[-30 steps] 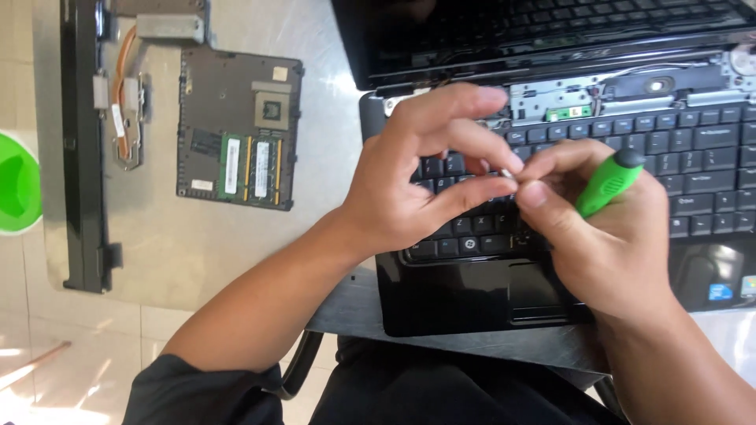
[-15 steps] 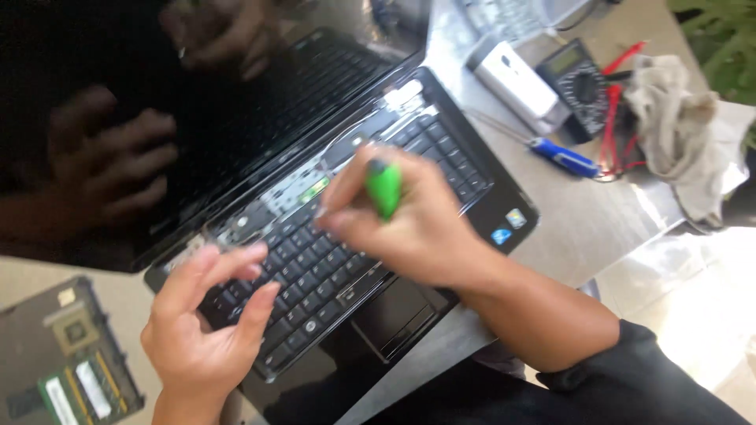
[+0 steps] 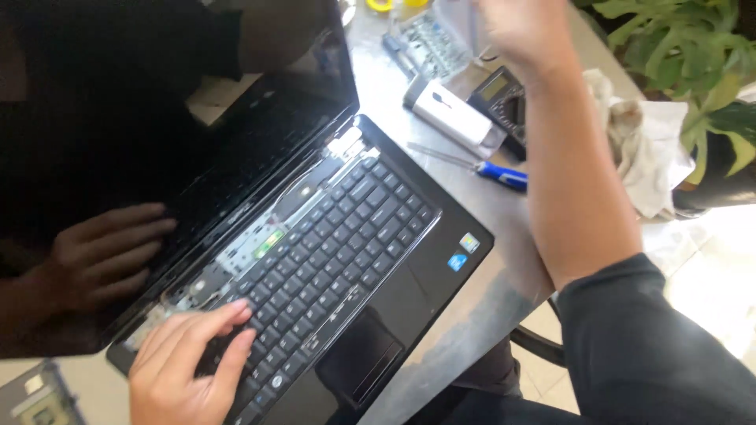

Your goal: Removing the keyboard assembly from a laptop by prying off the top bezel and unscrewing the mounting screws.

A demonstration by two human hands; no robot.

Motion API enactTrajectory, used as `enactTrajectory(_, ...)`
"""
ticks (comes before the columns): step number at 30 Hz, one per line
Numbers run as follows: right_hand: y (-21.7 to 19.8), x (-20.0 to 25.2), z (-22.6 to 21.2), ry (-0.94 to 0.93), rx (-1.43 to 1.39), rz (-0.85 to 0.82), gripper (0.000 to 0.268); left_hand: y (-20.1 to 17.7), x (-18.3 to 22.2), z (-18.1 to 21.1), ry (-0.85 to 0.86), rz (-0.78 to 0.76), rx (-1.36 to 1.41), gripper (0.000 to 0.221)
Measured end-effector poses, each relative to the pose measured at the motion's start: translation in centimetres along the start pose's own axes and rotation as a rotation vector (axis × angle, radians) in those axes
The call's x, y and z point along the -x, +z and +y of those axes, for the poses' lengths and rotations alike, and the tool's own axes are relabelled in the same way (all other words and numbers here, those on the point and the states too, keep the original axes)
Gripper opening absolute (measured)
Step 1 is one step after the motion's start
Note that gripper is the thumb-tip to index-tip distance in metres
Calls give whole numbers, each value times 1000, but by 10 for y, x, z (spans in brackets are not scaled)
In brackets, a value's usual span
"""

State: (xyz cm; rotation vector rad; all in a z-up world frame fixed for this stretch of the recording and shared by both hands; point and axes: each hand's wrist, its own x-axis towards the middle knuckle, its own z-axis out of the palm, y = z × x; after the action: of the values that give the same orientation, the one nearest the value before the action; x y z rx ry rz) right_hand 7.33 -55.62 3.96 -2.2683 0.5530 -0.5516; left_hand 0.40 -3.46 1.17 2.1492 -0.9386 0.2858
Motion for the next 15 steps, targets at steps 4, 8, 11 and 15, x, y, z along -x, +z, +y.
enactTrajectory(4, 8, -8, -17, 17, 360, -177, 22, 7, -1, 10, -124, 4, -33, 14)
enactTrajectory(8, 19, -25, 17, -229, 358, -109, 2, 10, -1, 5, -123, 11, -17, 13)
enactTrajectory(11, 18, -17, 11, -234, 358, -141, 6, 7, 3, 4, -159, -73, -68, 19)
enactTrajectory(15, 17, -14, 10, -195, 443, -218, 18, 7, 10, -4, -182, -139, -127, 29)
